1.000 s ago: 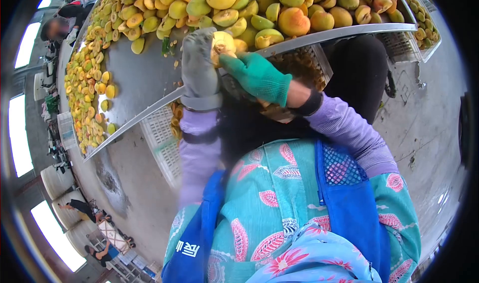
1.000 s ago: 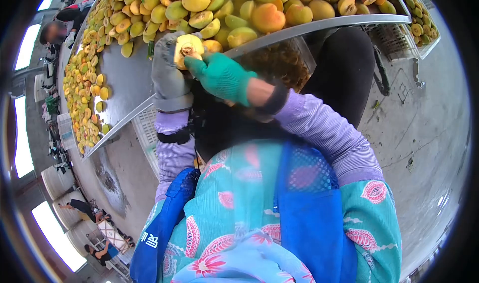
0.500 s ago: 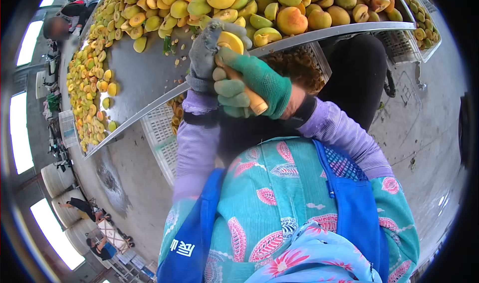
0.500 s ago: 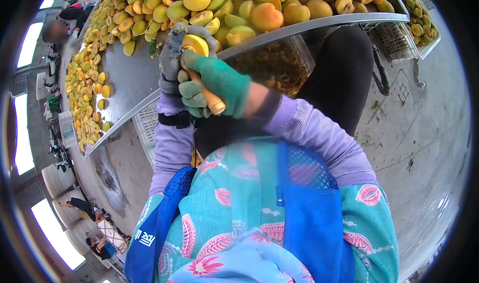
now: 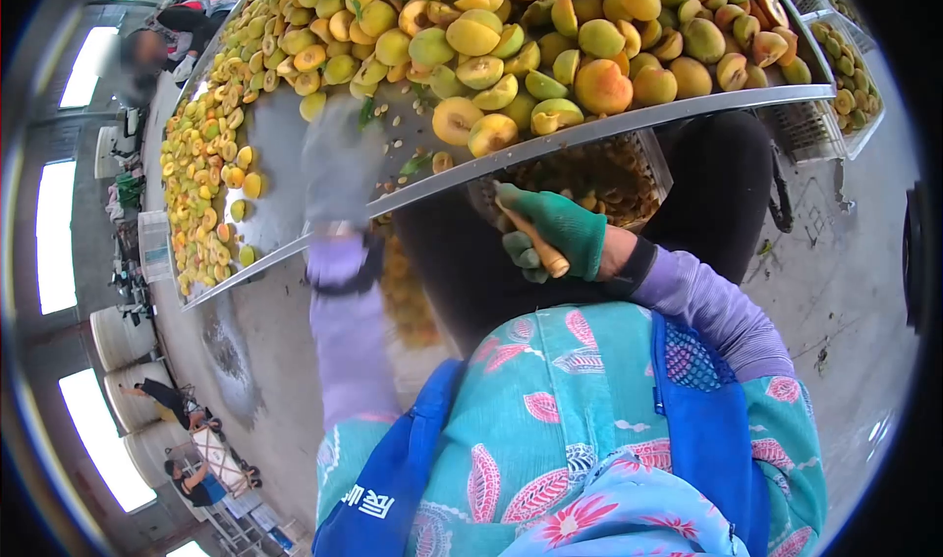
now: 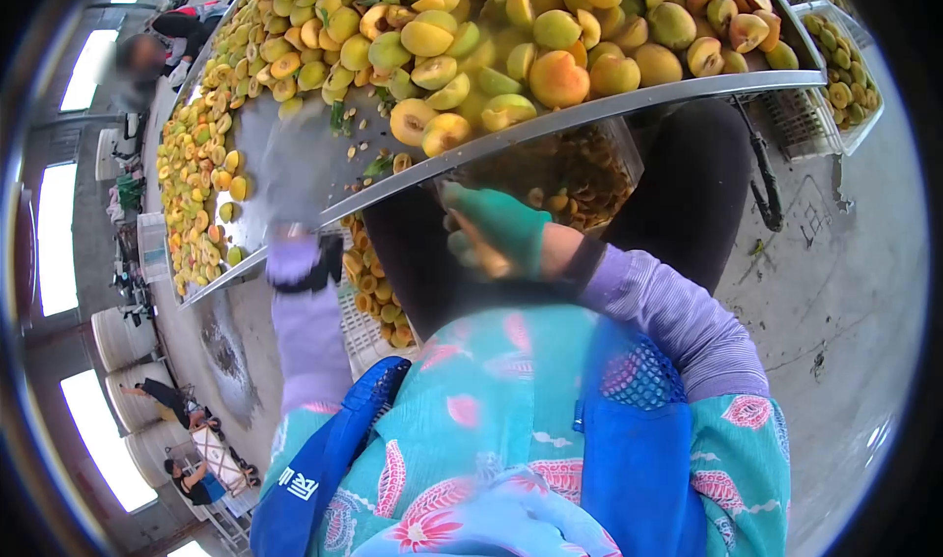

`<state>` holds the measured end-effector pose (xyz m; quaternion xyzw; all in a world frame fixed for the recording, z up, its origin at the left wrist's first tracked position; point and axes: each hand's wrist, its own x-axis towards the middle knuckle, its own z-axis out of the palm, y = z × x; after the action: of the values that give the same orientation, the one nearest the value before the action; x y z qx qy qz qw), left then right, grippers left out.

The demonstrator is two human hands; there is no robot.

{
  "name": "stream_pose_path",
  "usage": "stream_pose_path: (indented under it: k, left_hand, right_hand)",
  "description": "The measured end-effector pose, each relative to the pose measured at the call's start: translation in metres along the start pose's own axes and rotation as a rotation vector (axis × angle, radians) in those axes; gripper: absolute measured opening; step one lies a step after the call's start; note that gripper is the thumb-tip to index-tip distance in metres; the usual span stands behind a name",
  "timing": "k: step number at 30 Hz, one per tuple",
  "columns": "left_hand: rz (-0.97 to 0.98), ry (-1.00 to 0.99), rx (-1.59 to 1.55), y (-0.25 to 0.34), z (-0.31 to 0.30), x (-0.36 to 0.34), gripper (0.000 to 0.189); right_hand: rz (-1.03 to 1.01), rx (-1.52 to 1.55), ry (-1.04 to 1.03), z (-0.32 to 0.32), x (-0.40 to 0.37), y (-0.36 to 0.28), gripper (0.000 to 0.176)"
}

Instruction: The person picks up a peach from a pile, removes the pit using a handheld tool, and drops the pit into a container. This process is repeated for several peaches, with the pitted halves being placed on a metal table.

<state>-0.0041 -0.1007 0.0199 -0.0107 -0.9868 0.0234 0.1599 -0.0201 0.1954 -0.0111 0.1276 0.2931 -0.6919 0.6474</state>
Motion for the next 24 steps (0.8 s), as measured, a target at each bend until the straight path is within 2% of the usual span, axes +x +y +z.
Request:
stream_pose_path:
  k: [2, 4, 6, 7, 10, 11, 12, 14, 15, 18, 22, 24]
  left_hand:
    - [0.136, 0.063, -0.067, 0.038, 0.034, 0.073, 0.044]
    - [0.163, -0.08, -0.197, 0.039, 0.055, 0.112, 0.046]
    - [0.138, -0.214, -0.302, 0.033, 0.046, 0.134, 0.048]
    - [-0.045, -0.219, -0.34, 0.037, 0.035, 0.125, 0.046]
    - [-0.536, -0.247, -1.238, 0.047, 0.004, 0.084, 0.04]
    - [-0.003, -0.053, -0.76, 0.043, 0.008, 0.061, 0.035]
    - [-0.165, -0.056, -1.125, 0.054, 0.0, 0.049, 0.034]
    - [-0.496, -0.033, -1.861, 0.09, -0.008, 0.037, 0.032]
    - [-0.459, 0.099, -1.804, 0.101, -0.001, 0.033, 0.027]
    - [-0.166, 0.203, -0.907, 0.104, 0.011, 0.02, 0.028]
    - [-0.032, 0.185, -0.524, 0.118, -0.011, 0.025, 0.031]
    - [-0.104, 0.244, -0.766, 0.12, -0.006, 0.026, 0.03]
  right_hand:
    - [-0.03, -0.039, -0.005, 0.003, -0.003, -0.01, 0.039]
    - [-0.104, -0.03, 0.054, 0.01, -0.013, -0.018, 0.038]
    - [-0.339, -0.154, 0.161, 0.008, -0.013, -0.025, 0.035]
    - [-0.446, -0.214, 0.208, 0.008, -0.012, -0.027, 0.034]
    - [-0.857, -0.864, 0.468, 0.016, 0.003, -0.042, 0.041]
    - [-0.982, -1.06, 0.467, 0.014, 0.017, -0.044, 0.045]
    - [-1.12, -1.245, 0.484, 0.018, 0.026, -0.048, 0.048]
    - [-0.991, -1.302, 0.493, 0.034, 0.026, -0.055, 0.049]
    - [-0.924, -1.296, 0.442, 0.038, 0.023, -0.057, 0.051]
    - [-0.908, -1.298, 0.468, 0.031, 0.024, -0.05, 0.05]
    - [-0.929, -1.233, 0.459, 0.026, 0.017, -0.042, 0.049]
    - [-0.91, -1.252, 0.466, 0.03, 0.011, -0.041, 0.048]
